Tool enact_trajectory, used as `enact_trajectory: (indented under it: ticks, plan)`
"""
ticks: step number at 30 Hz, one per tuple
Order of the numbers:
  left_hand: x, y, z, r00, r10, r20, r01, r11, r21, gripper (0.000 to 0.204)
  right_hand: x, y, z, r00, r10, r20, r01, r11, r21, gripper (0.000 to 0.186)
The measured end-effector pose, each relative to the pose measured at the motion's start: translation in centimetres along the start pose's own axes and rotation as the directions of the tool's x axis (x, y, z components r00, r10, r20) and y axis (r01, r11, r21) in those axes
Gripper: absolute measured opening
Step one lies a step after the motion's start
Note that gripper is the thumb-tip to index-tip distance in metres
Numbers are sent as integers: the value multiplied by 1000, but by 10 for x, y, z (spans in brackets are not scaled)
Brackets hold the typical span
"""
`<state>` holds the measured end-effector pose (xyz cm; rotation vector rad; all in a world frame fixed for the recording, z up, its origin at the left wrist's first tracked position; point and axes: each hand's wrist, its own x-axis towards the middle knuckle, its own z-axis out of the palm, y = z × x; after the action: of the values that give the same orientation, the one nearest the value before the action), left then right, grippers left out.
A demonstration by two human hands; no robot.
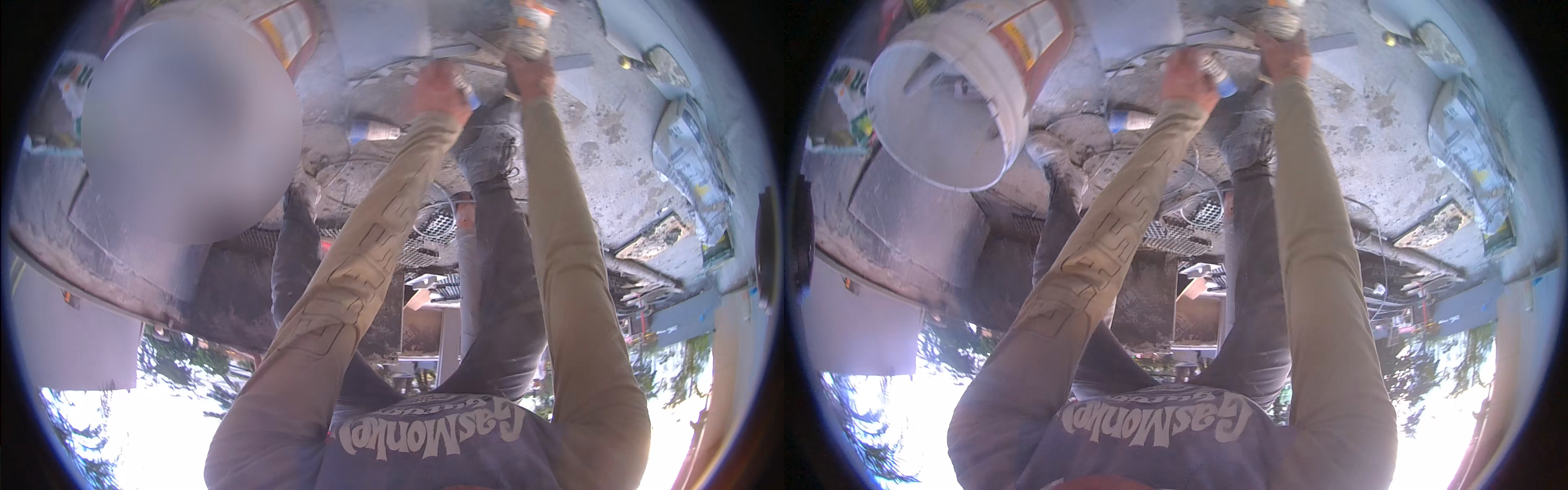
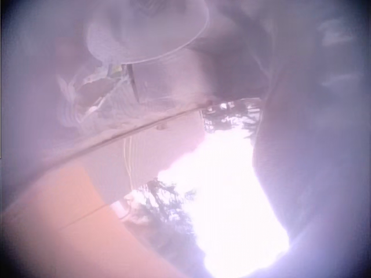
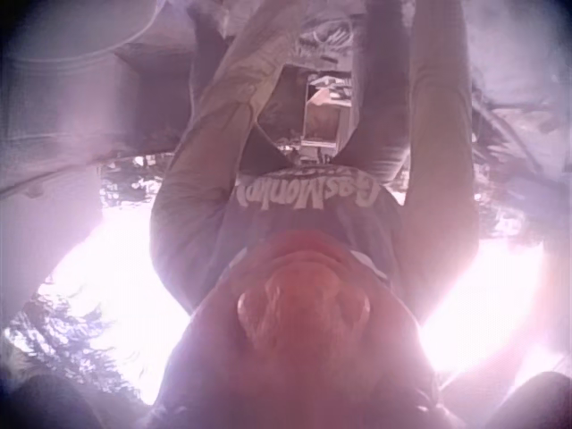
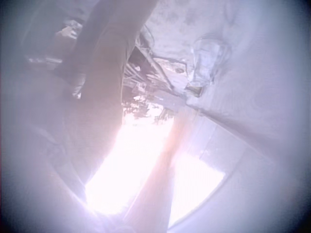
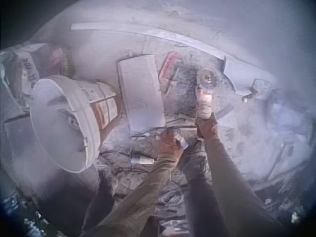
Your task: The person applies adhesive to a dark stone tile using a caulking gun, then places the tile onto a prepared surface with metal mesh. The person uses a rubber mallet to tap the tile into position and adjusts its alignment with a coworker's assistance.
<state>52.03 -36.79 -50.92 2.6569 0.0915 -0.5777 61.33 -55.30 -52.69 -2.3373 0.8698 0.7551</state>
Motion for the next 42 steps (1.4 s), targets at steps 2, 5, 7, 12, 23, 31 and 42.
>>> enact_trajectory:
  ticks: [2, 5, 7, 12, 23, 31, 42]
  plan:
    - [18, 8, -21, 986, -45, 162, 128, 822, -554, 56, -30, -7, -15, 998, -42, 55, 29, 978, 206, 73]
    - [16, 16, -59, 644, -10, 765, 749, 212, -628, 60, -113, -18, -21, 994, 62, 88, -82, 966, 247, 69]
    - [-16, 15, -82, 764, 129, 632, 542, 404, -737, 61, -194, -21, -10, 994, 44, 99, -68, 962, 263, 71]
    - [-129, -68, -129, 656, 15, 755, 358, 874, -328, 52, -294, 13, -9, 631, -177, 755, -539, 600, 591, 45]
    - [-270, -164, -258, 371, -234, 898, 927, 30, -375, 40, -215, -9, 220, 245, 587, 772, -966, 219, 141, 75]
    - [-247, -182, -236, 570, -107, 815, 821, 43, -569, 35, -270, 10, 224, 634, 328, 701, -773, 296, 561, 50]
    - [-261, -153, -212, 437, 202, 876, 783, -565, -261, 49, -408, -50, -5, 331, 37, 943, -739, 632, 234, 46]
